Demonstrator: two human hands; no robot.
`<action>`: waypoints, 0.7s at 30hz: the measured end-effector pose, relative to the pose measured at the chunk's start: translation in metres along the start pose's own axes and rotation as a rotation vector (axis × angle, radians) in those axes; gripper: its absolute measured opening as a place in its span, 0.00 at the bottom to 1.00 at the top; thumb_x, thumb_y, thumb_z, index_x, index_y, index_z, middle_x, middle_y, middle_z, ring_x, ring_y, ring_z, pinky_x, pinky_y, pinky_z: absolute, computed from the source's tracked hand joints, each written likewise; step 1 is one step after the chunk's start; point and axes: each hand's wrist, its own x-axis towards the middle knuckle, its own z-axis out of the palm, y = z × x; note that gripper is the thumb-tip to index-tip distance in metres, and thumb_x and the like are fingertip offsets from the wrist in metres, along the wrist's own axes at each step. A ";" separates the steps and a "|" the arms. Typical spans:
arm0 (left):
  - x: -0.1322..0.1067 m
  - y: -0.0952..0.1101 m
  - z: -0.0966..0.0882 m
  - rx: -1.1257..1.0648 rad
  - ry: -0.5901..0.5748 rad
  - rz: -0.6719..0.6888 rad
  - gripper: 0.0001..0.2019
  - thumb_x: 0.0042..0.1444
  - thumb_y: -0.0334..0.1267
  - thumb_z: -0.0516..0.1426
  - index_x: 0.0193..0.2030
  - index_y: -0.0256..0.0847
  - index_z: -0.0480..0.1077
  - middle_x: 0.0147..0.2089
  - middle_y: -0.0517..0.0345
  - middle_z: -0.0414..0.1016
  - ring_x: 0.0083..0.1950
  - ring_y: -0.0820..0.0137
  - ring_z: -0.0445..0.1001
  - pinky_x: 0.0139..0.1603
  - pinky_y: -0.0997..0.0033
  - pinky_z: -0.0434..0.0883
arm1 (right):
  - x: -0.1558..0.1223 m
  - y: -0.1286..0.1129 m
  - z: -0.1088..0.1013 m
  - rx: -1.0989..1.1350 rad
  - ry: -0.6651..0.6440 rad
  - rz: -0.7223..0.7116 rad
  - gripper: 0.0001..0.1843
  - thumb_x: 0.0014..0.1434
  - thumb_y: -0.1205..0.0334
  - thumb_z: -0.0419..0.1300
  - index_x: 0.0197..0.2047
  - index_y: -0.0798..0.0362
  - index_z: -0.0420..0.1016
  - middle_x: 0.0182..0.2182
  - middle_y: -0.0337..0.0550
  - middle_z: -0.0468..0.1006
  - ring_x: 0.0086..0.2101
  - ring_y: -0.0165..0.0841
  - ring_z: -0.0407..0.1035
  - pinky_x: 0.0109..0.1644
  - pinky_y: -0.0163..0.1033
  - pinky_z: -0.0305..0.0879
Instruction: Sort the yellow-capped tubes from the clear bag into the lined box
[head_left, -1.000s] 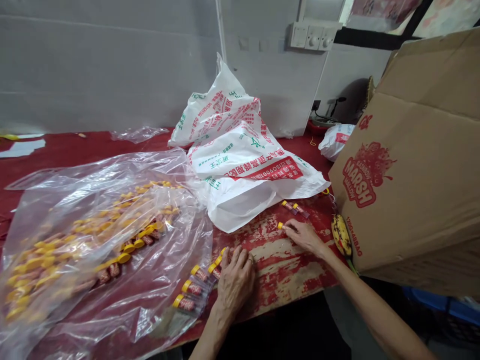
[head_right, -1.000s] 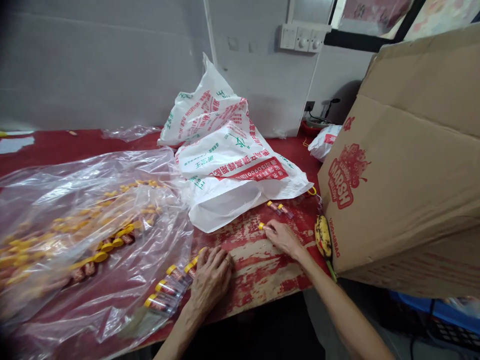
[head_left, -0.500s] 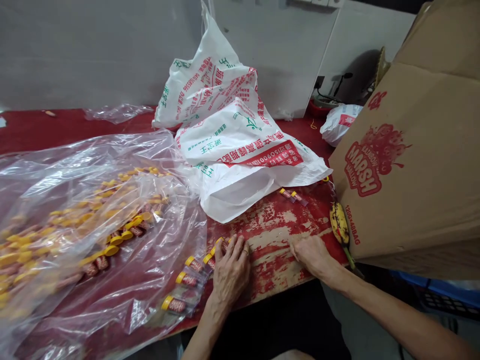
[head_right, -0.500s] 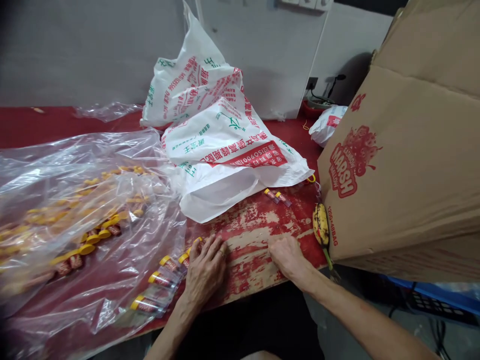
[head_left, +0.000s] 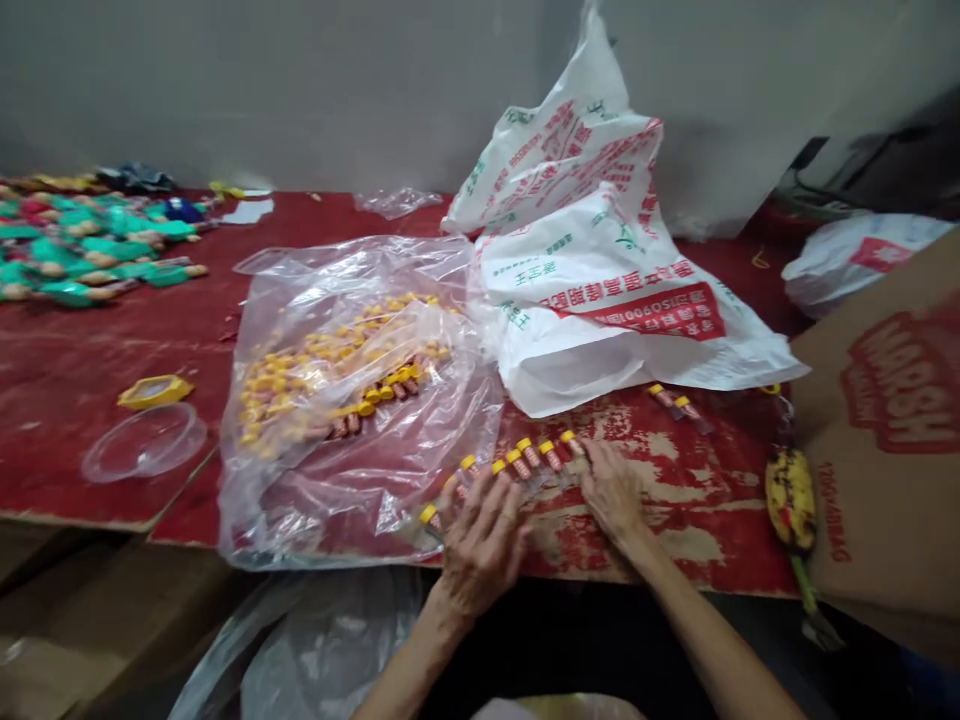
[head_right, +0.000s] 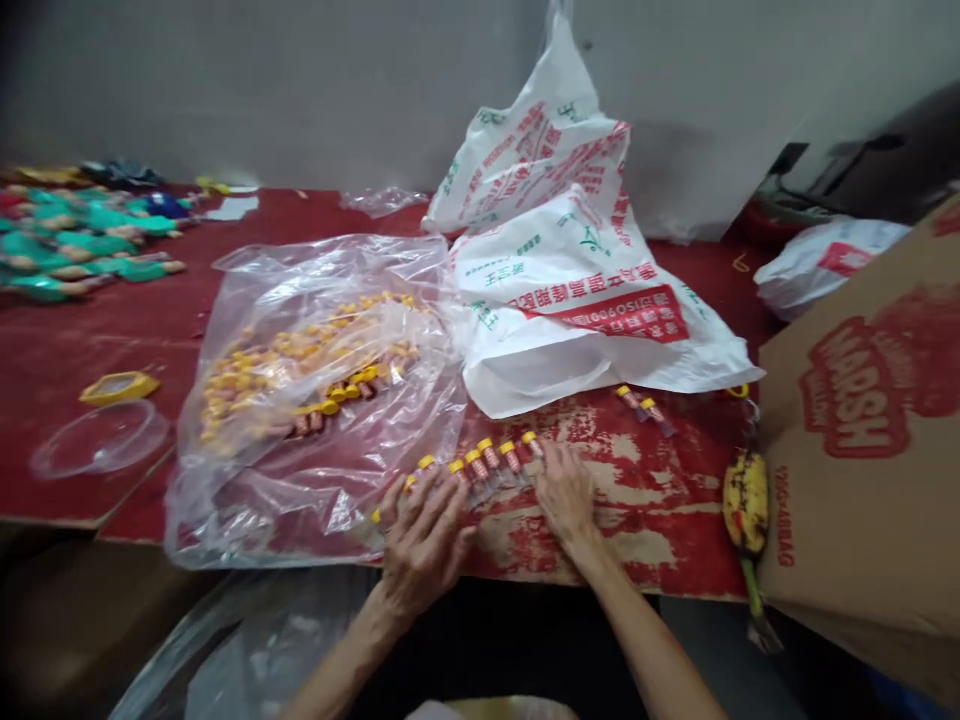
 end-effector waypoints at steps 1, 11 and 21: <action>-0.004 -0.007 0.000 0.035 -0.022 -0.020 0.19 0.60 0.36 0.54 0.58 0.37 0.65 0.55 0.44 0.72 0.64 0.53 0.62 0.66 0.42 0.51 | 0.007 -0.003 0.002 0.027 -0.005 -0.058 0.17 0.64 0.64 0.47 0.50 0.55 0.72 0.45 0.48 0.76 0.44 0.36 0.68 0.49 0.39 0.62; -0.001 -0.031 0.011 0.092 -0.104 0.003 0.21 0.62 0.39 0.53 0.61 0.39 0.62 0.58 0.45 0.70 0.65 0.52 0.60 0.68 0.39 0.45 | 0.075 0.059 -0.010 -0.172 -0.117 -0.192 0.21 0.63 0.67 0.46 0.55 0.64 0.69 0.55 0.57 0.69 0.56 0.40 0.61 0.61 0.46 0.57; -0.035 -0.051 0.014 0.063 -0.080 -0.129 0.25 0.62 0.39 0.52 0.66 0.40 0.57 0.61 0.40 0.66 0.66 0.50 0.57 0.66 0.40 0.50 | -0.117 0.086 -0.115 -0.321 -0.449 -0.308 0.13 0.64 0.58 0.50 0.39 0.52 0.74 0.39 0.49 0.76 0.40 0.38 0.70 0.46 0.43 0.66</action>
